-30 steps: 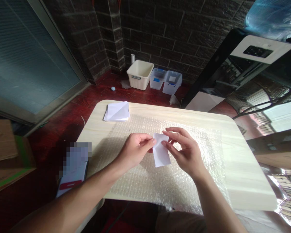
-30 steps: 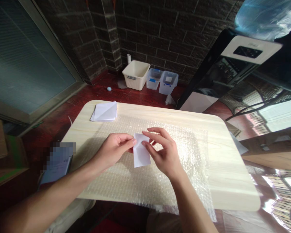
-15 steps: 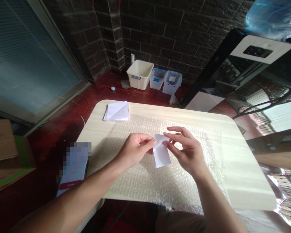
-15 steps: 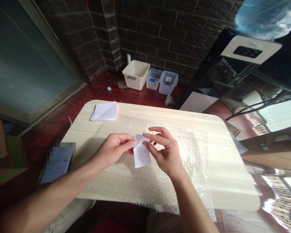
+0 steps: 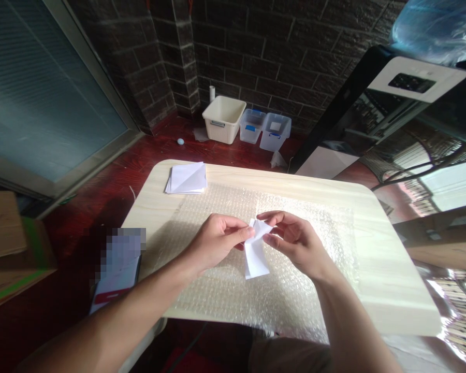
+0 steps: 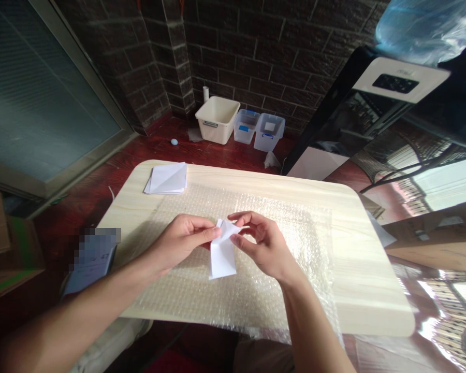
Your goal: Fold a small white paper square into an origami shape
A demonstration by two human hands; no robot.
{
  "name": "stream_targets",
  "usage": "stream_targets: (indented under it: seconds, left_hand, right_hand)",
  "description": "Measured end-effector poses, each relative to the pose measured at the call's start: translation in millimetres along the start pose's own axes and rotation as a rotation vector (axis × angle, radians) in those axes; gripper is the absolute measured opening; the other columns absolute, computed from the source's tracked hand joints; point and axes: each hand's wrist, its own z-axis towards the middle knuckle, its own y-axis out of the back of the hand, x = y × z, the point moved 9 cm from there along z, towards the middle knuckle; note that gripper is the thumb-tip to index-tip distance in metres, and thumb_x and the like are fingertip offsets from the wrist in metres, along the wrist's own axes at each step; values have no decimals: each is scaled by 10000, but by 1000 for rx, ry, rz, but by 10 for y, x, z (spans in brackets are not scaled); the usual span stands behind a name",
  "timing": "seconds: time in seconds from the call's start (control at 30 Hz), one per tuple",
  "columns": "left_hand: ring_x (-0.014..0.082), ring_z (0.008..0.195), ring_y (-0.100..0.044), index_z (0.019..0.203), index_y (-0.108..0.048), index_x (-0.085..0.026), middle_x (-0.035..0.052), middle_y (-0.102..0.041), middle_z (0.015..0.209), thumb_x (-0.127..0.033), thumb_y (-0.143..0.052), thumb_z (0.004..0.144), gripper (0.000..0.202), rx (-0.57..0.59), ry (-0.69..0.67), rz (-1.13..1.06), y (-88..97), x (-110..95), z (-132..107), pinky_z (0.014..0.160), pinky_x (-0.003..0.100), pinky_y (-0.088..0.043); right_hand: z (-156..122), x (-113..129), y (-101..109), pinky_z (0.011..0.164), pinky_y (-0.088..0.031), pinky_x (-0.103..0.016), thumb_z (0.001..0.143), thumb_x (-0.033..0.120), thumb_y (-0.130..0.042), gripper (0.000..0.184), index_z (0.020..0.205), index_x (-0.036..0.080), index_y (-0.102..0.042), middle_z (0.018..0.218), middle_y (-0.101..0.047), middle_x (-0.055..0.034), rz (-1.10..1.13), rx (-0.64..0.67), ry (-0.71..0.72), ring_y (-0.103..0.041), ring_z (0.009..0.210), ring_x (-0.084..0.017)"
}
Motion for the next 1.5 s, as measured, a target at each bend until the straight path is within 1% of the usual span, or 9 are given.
stream_targets:
  seconds: [0.33, 0.53, 0.7, 0.87, 1.03, 1.1, 1.23, 1.4, 1.5]
  left_hand:
    - [154, 764, -656, 837, -826, -162, 57, -755, 829, -403, -811, 851, 243, -63, 76, -79, 98, 36, 5, 717, 262, -496]
    - [150, 725, -633, 844, -789, -151, 46, -729, 810, -434, -819, 842, 285, -149, 29, -60, 180, -36, -10, 682, 265, -495]
    - [171, 766, -662, 851, -762, -163, 38, -733, 826, -433, -816, 847, 275, -223, -46, -112, 252, -84, -9, 731, 292, -540]
    - [185, 814, -677, 934, -753, -170, 54, -758, 908, -428, -800, 870, 271, -293, -113, -149, 320, -83, -7, 757, 304, -560]
    - [189, 842, -696, 864, -663, -178, 49, -753, 929, -409, -761, 899, 254, -318, -157, -234, 304, -72, -20, 752, 300, -581]
    - [197, 858, -702, 845, -621, -177, 54, -748, 918, -359, -743, 896, 225, -313, -152, -255, 282, -58, -21, 759, 308, -585]
    - [212, 860, -706, 989, -586, -186, 64, -750, 961, -231, -735, 818, 231, -284, -66, -201, 229, 32, -30, 737, 324, -584]
    - [201, 826, -697, 1206, -567, -195, 85, -753, 1079, -119, -722, 716, 519, -228, 5, 48, 153, 151, -95, 646, 271, -504]
    - [222, 834, -712, 1144, -648, -155, 107, -765, 1022, -144, -742, 718, 436, -126, 20, 89, 41, 234, -138, 660, 283, -497]
  right_hand:
    - [-23, 7, 18, 894, -496, -389, 893, 172, -723, 111, 794, 222, -726, 1251, -717, -91, 8, 50, -6, -641, 1116, -257]
    - [-11, -50, 147, 944, -486, -418, 1003, 291, -424, 422, 813, 210, -793, 1192, -723, -101, -24, -8, -11, -625, 1130, -280]
    - [9, -38, 155, 868, -560, -384, 907, 390, -782, 185, 968, 222, -736, 1138, -703, -80, -135, -111, -39, -664, 1005, -237]
    - [11, -99, 174, 809, -621, -400, 776, 355, -927, 688, 1364, 258, -584, 1180, -703, -100, -22, -235, -81, -691, 943, -231]
    - [26, -225, -19, 692, -588, -345, 858, 453, -851, 365, 1044, 149, -770, 916, -757, -97, 33, -66, -216, -670, 779, -197]
    - [28, -243, -28, 617, -550, -311, 895, 484, -805, 353, 929, 133, -784, 835, -742, -89, 16, -56, -224, -643, 719, -178]
    - [23, -278, 35, 543, -491, -281, 918, 491, -769, 357, 880, 136, -758, 753, -710, -61, -15, -103, -231, -609, 635, -155]
    - [-26, -328, -79, 522, -439, -268, 897, 426, -777, 299, 790, 153, -722, 661, -657, -26, -155, 64, -289, -577, 590, -145]
    - [-57, -289, -166, 513, -402, -257, 896, 372, -762, 227, 812, 162, -744, 692, -667, -25, -259, 164, -262, -562, 604, -143]
